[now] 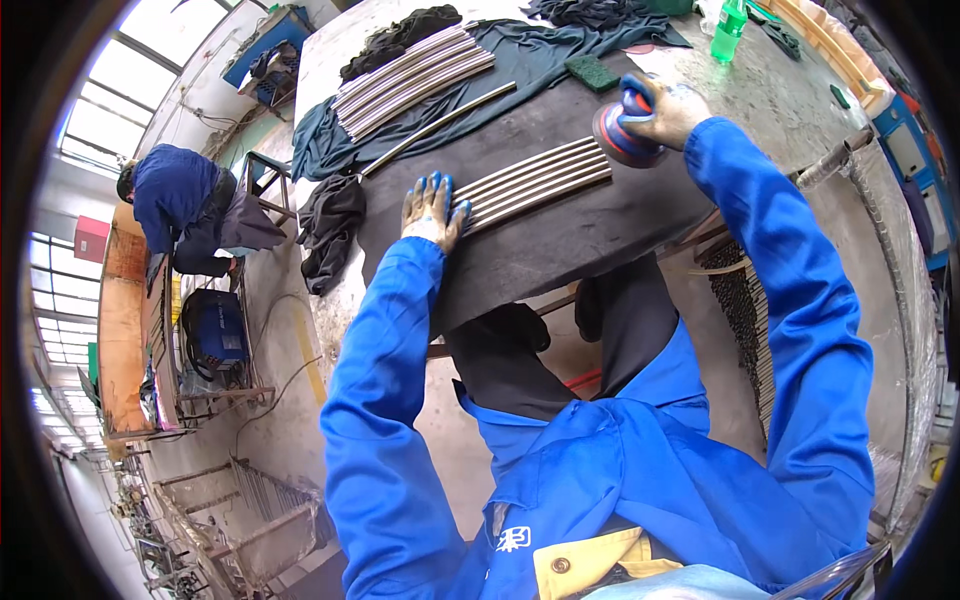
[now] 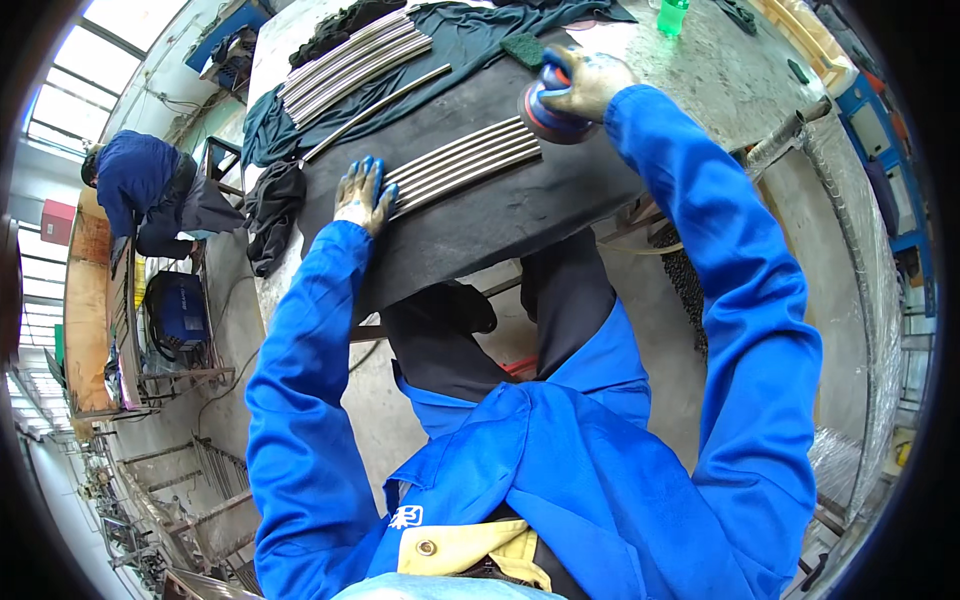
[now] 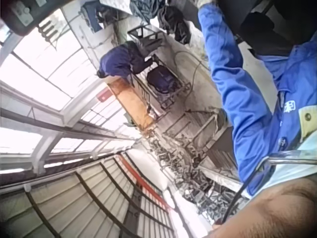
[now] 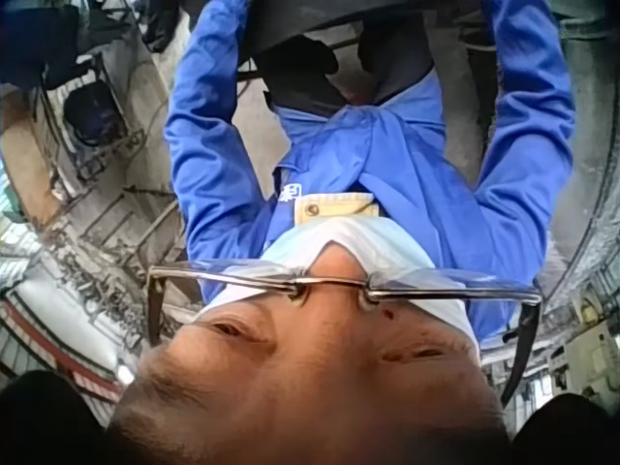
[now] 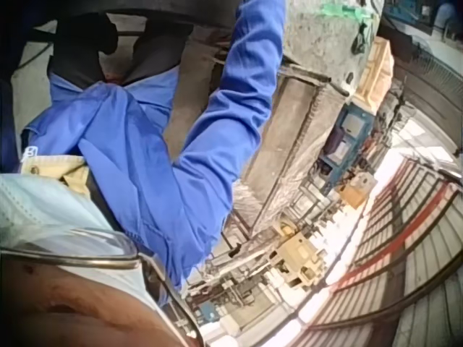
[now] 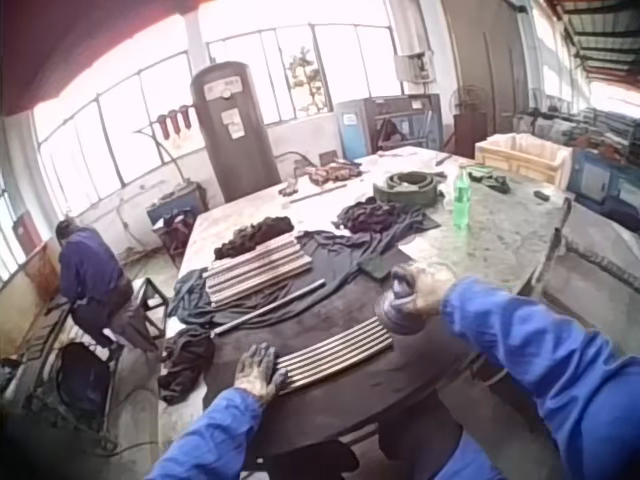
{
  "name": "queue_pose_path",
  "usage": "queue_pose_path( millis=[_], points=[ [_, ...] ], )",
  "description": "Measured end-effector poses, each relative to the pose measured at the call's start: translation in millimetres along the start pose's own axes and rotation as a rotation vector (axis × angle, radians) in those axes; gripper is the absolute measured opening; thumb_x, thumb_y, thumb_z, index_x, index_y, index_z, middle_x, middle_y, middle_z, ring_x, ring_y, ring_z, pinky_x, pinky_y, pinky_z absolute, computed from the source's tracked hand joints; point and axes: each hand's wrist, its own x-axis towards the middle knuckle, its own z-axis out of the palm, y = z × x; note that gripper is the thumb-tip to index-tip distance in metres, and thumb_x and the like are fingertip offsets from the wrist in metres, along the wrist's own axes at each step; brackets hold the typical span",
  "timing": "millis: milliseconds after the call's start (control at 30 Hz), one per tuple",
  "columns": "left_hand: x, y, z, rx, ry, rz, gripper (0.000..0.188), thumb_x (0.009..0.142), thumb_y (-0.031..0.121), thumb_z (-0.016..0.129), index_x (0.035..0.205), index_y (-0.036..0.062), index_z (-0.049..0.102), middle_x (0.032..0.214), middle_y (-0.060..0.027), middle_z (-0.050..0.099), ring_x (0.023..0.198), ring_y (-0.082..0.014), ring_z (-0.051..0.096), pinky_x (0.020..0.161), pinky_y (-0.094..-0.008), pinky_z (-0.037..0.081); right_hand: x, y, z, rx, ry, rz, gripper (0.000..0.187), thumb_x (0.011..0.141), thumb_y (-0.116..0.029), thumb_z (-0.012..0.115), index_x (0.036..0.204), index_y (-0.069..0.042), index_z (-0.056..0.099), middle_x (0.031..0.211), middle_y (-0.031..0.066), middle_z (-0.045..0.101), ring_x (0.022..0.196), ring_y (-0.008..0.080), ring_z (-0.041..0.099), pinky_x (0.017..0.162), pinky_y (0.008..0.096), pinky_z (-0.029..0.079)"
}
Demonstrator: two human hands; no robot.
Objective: Sanding slats on a component using a pneumatic orbital sander.
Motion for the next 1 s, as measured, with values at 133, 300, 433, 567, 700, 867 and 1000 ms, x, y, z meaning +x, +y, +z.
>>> queue_pose_path(
  millis=[133, 300, 433, 567, 700, 867, 1000],
  points=[
    [-5, 10, 8, 0.127, -0.02, 0.0, 0.07, 0.095, 0.056, 0.032, 0.149, 0.0107, 0.03, 0.156, -0.0105, 0.026, 0.145, -0.0298, 0.019, 0.118, -0.0428, 0.01, 16, -46, 23, -0.023, -0.016, -0.179, 0.065, 0.078, -0.046, 0.066, 0.133, -0.015, 0.05, 0.123, 0.015, 0.061, 0.105, 0.031, 0.064, 0.091, 0.0395, 0.051],
    [2, 13, 5, 0.081, -0.045, -0.031, 0.071, 0.095, 0.057, 0.031, 0.149, 0.011, 0.029, 0.156, -0.0103, 0.026, 0.145, -0.0298, 0.018, 0.118, -0.0426, 0.009, 33, -98, 50, -0.059, -0.279, -0.229, 0.067, 0.076, -0.045, 0.067, 0.134, -0.015, 0.048, 0.119, 0.0167, 0.061, 0.104, 0.0338, 0.062, 0.09, 0.0389, 0.05],
    [7, 9, 4, 0.052, -0.053, -0.058, 0.068, 0.095, 0.052, 0.033, 0.149, 0.011, 0.029, 0.156, -0.0119, 0.026, 0.146, -0.0303, 0.017, 0.119, -0.0429, 0.007, 44, -124, 47, -0.049, -0.313, -0.243, 0.064, 0.08, -0.045, 0.065, 0.134, -0.015, 0.049, 0.119, 0.015, 0.063, 0.102, 0.0299, 0.065, 0.086, 0.0397, 0.053],
    [16, 11, 2, 0.042, -0.072, -0.064, 0.066, 0.096, 0.05, 0.033, 0.149, 0.0112, 0.029, 0.156, -0.0116, 0.026, 0.146, -0.0301, 0.017, 0.119, -0.0428, 0.006, 50, -115, 53, -0.093, -0.268, -0.251, 0.063, 0.081, -0.045, 0.065, 0.134, -0.015, 0.049, 0.118, 0.0153, 0.064, 0.1, 0.0303, 0.066, 0.084, 0.0399, 0.055],
    [13, 5, 4, 0.05, -0.062, -0.032, 0.065, 0.097, 0.05, 0.03, 0.149, 0.0113, 0.028, 0.156, -0.0113, 0.026, 0.145, -0.0308, 0.018, 0.119, -0.0431, 0.008, 43, -113, 51, -0.072, -0.299, -0.231, 0.063, 0.08, -0.045, 0.065, 0.134, -0.016, 0.049, 0.118, 0.016, 0.063, 0.101, 0.0311, 0.065, 0.085, 0.0399, 0.053],
    [2, 9, 3, 0.057, -0.053, 0.014, 0.064, 0.098, 0.049, 0.029, 0.149, 0.0112, 0.027, 0.156, -0.0113, 0.025, 0.145, -0.0309, 0.018, 0.119, -0.0431, 0.008, 36, -117, 45, -0.061, -0.338, -0.213, 0.063, 0.079, -0.046, 0.064, 0.133, -0.017, 0.049, 0.119, 0.0166, 0.061, 0.102, 0.0317, 0.064, 0.087, 0.04, 0.052],
    [-7, 15, 0, 0.064, -0.059, 0.01, 0.064, 0.098, 0.048, 0.03, 0.15, 0.011, 0.027, 0.156, -0.0116, 0.025, 0.145, -0.0307, 0.018, 0.119, -0.0432, 0.007, 32, -122, 44, -0.081, -0.336, -0.233, 0.063, 0.08, -0.046, 0.064, 0.133, -0.017, 0.048, 0.119, 0.0167, 0.061, 0.103, 0.0319, 0.064, 0.087, 0.0401, 0.052]
  ],
)
